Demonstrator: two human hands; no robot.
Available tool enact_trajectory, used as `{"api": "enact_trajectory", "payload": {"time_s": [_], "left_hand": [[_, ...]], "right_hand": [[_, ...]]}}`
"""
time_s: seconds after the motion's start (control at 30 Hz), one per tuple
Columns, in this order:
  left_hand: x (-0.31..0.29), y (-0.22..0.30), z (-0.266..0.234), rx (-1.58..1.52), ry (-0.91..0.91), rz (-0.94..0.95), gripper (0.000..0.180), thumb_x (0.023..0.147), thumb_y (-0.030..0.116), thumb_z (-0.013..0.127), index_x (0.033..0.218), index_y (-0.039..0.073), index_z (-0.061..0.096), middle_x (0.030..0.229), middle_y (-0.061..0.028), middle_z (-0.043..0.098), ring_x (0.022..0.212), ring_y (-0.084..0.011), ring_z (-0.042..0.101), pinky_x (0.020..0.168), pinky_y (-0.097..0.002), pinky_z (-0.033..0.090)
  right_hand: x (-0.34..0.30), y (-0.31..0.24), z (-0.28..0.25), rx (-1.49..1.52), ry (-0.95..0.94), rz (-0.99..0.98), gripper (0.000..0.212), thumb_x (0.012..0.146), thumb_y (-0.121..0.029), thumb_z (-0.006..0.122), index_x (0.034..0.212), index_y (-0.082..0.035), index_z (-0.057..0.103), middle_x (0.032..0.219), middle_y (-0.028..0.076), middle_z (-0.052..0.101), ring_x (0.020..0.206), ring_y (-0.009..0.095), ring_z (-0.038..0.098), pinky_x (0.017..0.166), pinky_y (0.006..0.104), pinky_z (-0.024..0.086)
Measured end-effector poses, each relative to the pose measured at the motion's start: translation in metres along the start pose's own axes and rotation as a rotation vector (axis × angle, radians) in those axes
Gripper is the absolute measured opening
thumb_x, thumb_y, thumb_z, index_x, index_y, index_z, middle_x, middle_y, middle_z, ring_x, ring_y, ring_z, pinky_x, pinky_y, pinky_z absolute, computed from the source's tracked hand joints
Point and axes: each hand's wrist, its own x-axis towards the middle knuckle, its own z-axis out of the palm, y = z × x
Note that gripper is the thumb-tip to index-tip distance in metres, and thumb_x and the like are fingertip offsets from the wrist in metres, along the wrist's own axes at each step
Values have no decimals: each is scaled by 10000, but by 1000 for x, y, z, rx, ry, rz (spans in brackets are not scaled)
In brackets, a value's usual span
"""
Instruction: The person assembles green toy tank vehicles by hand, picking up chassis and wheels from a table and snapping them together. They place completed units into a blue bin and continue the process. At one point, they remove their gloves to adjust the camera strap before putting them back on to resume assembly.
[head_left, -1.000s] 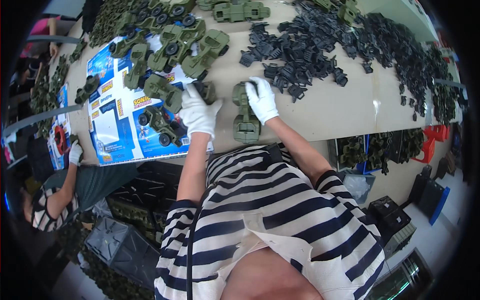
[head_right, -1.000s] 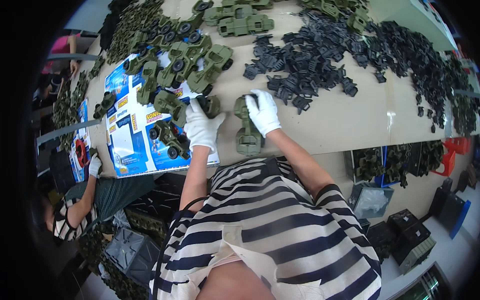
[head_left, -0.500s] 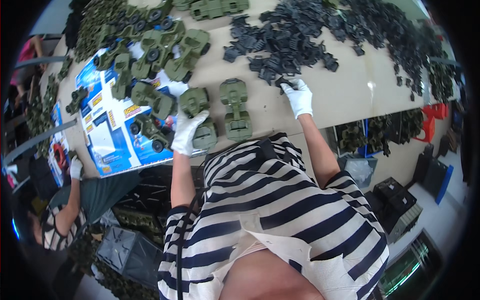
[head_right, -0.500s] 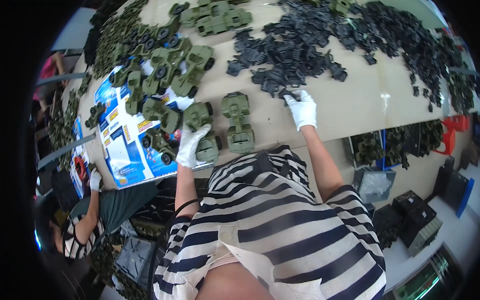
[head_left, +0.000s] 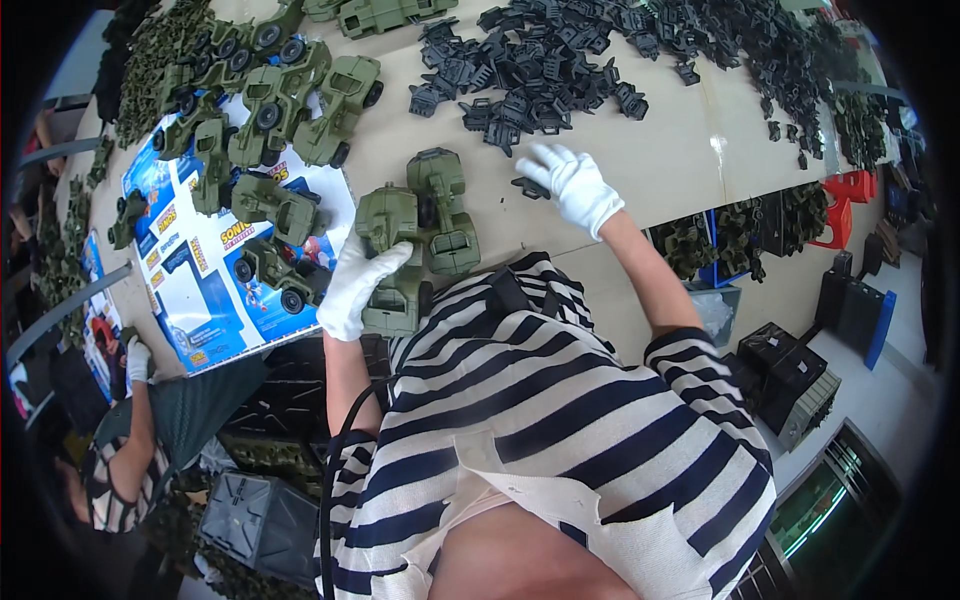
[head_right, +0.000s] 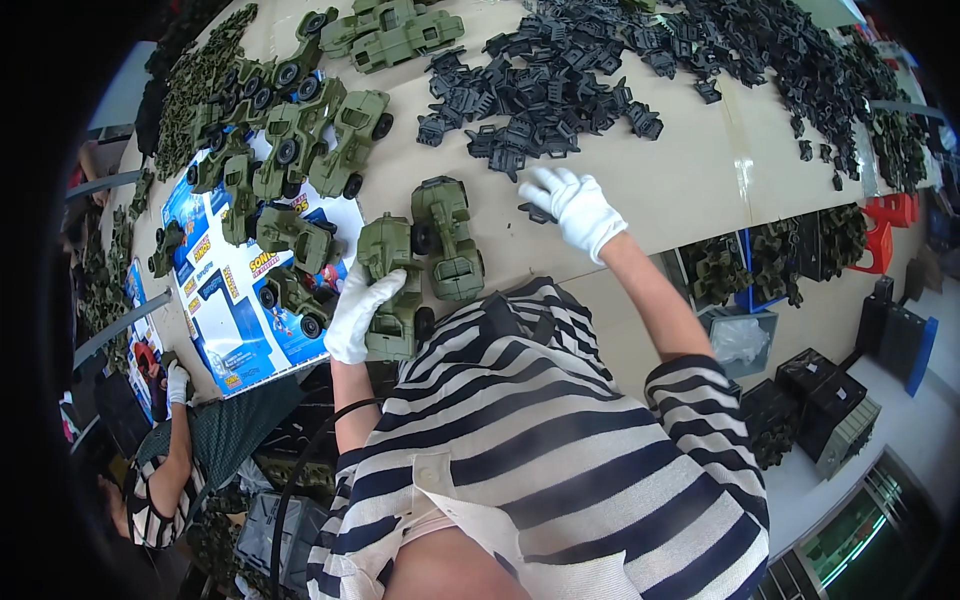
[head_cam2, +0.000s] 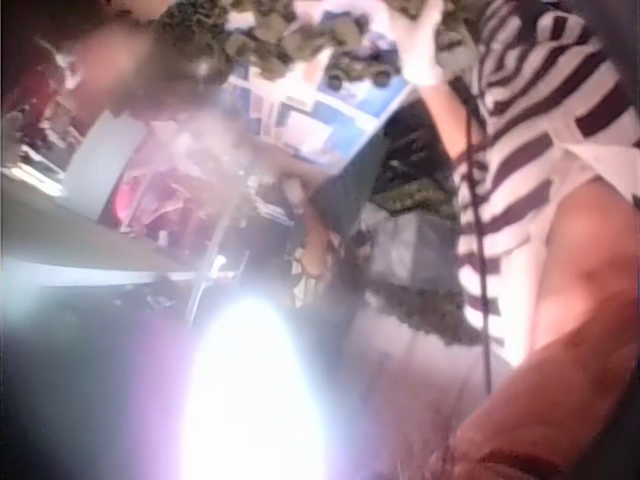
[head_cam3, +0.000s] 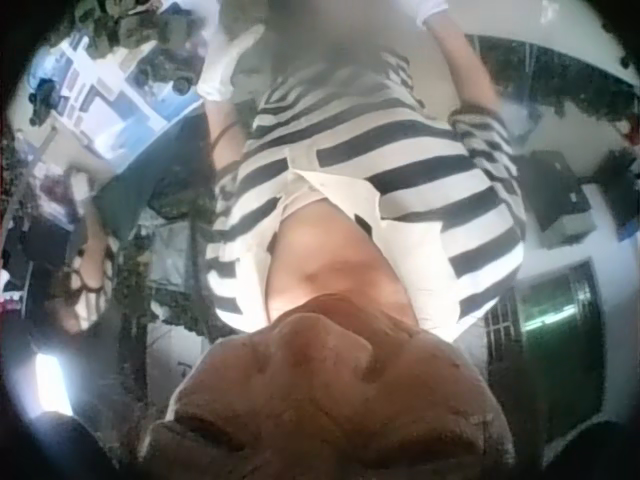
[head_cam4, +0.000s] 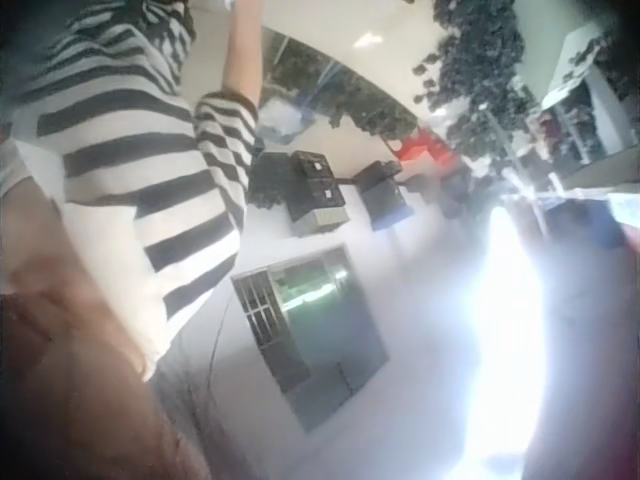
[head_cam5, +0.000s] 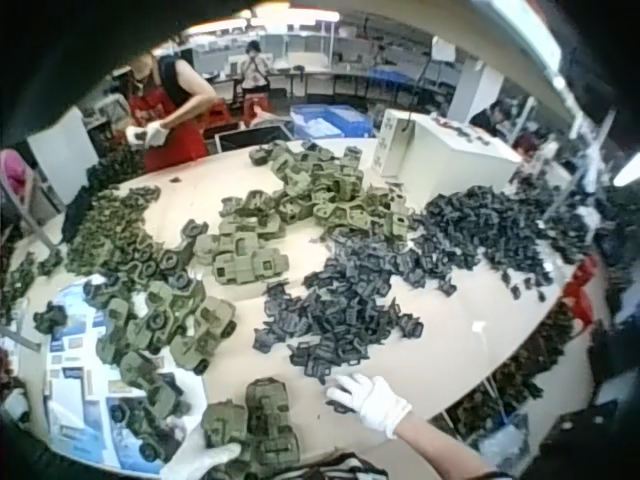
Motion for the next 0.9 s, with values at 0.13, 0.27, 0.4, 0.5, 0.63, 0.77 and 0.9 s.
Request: {"api": "enact_trajectory", "payload": {"time_s": [0.13, 0.27, 0.4, 0.5, 0.63, 0.77, 0.9], "left_hand": [[0, 9, 7, -42, -81, -56, 624, 801, -24, 745, 1366, 40, 489, 1121, -25, 648, 957, -100, 615, 854, -253, 509], [-5, 35, 24, -10, -120, -46, 558, 792, 10, 767, 1302, 29, 543, 1035, -16, 667, 842, -76, 605, 762, -230, 503], [-8, 68, 47, 59, -253, -123, 499, 797, 88, 785, 1251, 29, 587, 1021, -16, 677, 823, -65, 605, 735, -224, 499], [-8, 77, 60, 12, -257, -73, 500, 800, 94, 785, 1253, 30, 585, 1035, -19, 677, 841, -65, 606, 746, -231, 508], [-10, 76, 61, 70, -217, -121, 518, 804, 118, 796, 1263, 24, 576, 1059, -35, 678, 896, -82, 616, 795, -236, 514], [-9, 72, 60, -12, -233, -107, 516, 809, 115, 794, 1262, 11, 571, 1065, -49, 681, 907, -89, 624, 805, -238, 516], [-6, 69, 59, 9, -226, -151, 508, 811, 111, 791, 1257, 7, 571, 1066, -55, 681, 916, -93, 631, 811, -244, 520]], "right_hand": [[0, 31, 31, 89, 19, -167, 538, 793, -166, 700, 1311, -141, 555, 1307, 102, 578, 1107, 314, 607, 944, 395, 484], [16, 18, 7, 674, 184, 125, 474, 881, -228, 665, 1324, -89, 569, 1221, 117, 649, 1043, 274, 636, 931, 350, 496], [31, -34, -53, 1805, 53, 203, 472, 991, -229, 587, 1404, -17, 501, 1279, 71, 623, 1084, 135, 594, 949, 293, 475], [38, -49, -48, 2151, -2, 65, 563, 958, -281, 630, 1391, 47, 480, 1356, 112, 570, 1220, 193, 539, 1067, 340, 401], [39, -48, -48, 2159, -76, 23, 526, 962, -259, 622, 1375, 44, 501, 1363, 114, 568, 1255, 192, 525, 1081, 338, 397], [40, -45, -48, 2086, -65, 17, 446, 990, -206, 589, 1355, 43, 526, 1338, 118, 587, 1229, 178, 547, 1052, 325, 430], [42, -41, -41, 2109, -58, 5, 457, 976, -219, 615, 1346, 38, 539, 1329, 109, 596, 1223, 167, 549, 1047, 317, 431]]}}
